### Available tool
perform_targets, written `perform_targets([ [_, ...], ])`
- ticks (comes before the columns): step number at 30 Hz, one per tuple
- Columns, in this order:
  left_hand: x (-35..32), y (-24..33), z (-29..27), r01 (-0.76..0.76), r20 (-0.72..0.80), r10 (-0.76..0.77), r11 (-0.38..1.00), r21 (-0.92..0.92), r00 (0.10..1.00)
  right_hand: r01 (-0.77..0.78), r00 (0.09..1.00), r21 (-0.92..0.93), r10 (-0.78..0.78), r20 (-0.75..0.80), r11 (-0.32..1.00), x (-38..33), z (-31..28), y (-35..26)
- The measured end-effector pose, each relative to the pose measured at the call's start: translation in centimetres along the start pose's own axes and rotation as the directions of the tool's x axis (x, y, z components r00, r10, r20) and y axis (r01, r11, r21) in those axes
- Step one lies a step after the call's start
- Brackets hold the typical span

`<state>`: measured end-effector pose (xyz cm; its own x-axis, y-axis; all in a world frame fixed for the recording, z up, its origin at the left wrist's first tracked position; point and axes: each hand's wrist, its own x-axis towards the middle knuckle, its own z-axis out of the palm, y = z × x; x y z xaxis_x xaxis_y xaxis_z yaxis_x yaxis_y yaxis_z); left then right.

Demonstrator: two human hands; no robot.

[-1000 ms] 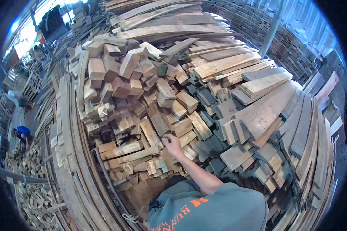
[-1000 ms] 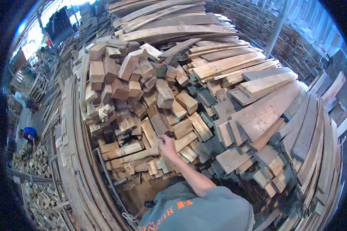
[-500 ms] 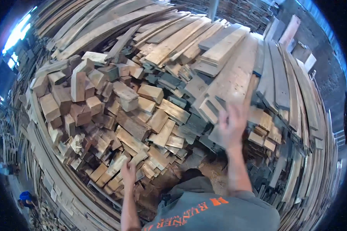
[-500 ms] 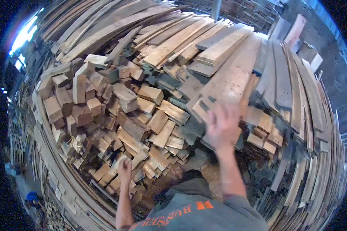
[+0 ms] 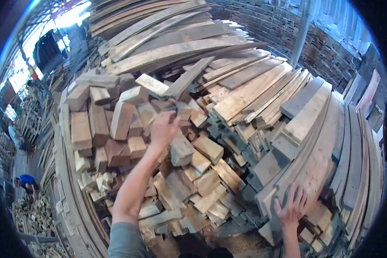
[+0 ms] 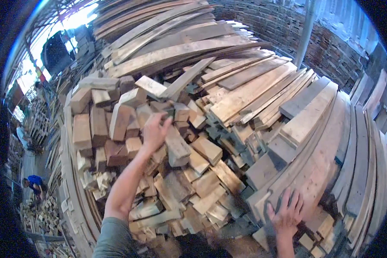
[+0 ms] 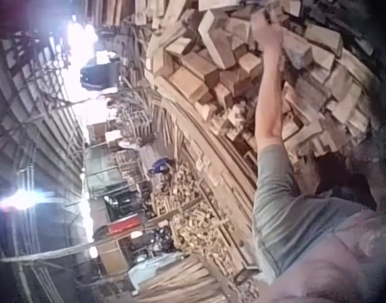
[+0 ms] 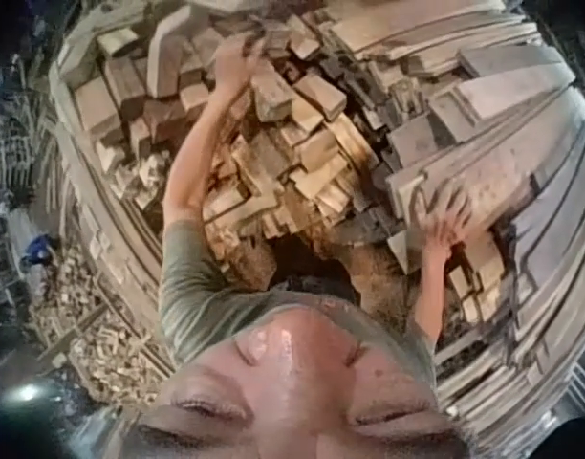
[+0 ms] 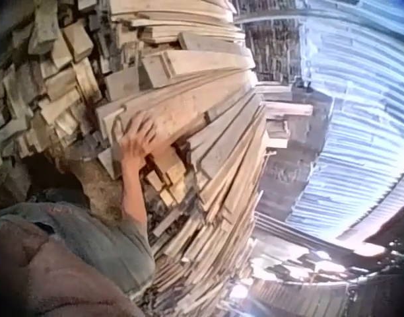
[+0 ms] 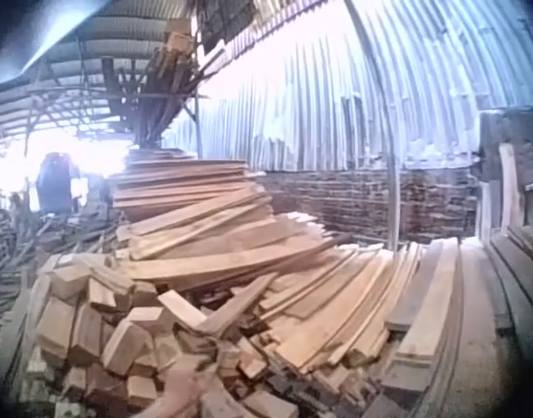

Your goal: Sorting and stacking long wooden planks in a factory environment.

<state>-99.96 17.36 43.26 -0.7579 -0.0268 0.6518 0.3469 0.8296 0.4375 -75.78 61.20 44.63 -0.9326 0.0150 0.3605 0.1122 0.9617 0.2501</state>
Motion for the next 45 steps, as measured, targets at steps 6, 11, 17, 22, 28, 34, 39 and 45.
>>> perform_targets([
  [6, 11.5, -6.7, 7.6, 0.155, 0.098, -0.184, 0.956, 0.25, 0.978, 0.015, 0.997, -0.052, -0.019, -0.071, 0.999, -0.2, 1.3, 1.0],
  [11, 15.8, -10.8, 11.2, 0.337, 0.189, -0.431, 0.86, 0.384, 0.882, 0.088, 0.994, -0.065, -0.092, -0.051, 0.994, 2.4, -2.7, 0.7],
  [17, 16.9, -27.5, 8.3, 0.541, 0.348, -0.599, 0.801, 0.256, 0.721, 0.158, 0.982, 0.054, -0.151, -0.115, 0.986, 1.5, -1.2, 2.5],
  [22, 16.7, -15.9, 15.4, 0.575, 0.44, -0.629, 0.773, 0.267, 0.641, 0.079, 0.993, 0.035, -0.075, -0.086, 0.996, 2.1, -1.3, 1.2],
  [28, 17.5, -9.4, 18.1, 0.417, 0.621, -0.459, 0.881, 0.224, 0.636, 0.121, 0.991, -0.023, -0.122, -0.058, 0.992, 1.6, -1.3, 1.7],
  [34, 20.2, -11.3, 23.1, 0.437, 0.565, -0.477, 0.873, 0.217, 0.673, 0.134, 0.991, -0.039, -0.134, 0.005, 0.99, 1.3, -0.5, 1.8],
  [39, 18.1, -11.6, 25.7, 0.299, 0.496, -0.383, 0.923, 0.244, 0.779, 0.1, 0.993, -0.021, -0.101, -0.066, 0.995, 0.8, 0.2, 2.0],
  [45, 16.1, -13.2, 29.0, 0.352, 0.514, -0.398, 0.917, 0.189, 0.76, 0.088, 0.986, -0.084, -0.099, -0.135, 0.993, 0.6, 1.5, 2.3],
])
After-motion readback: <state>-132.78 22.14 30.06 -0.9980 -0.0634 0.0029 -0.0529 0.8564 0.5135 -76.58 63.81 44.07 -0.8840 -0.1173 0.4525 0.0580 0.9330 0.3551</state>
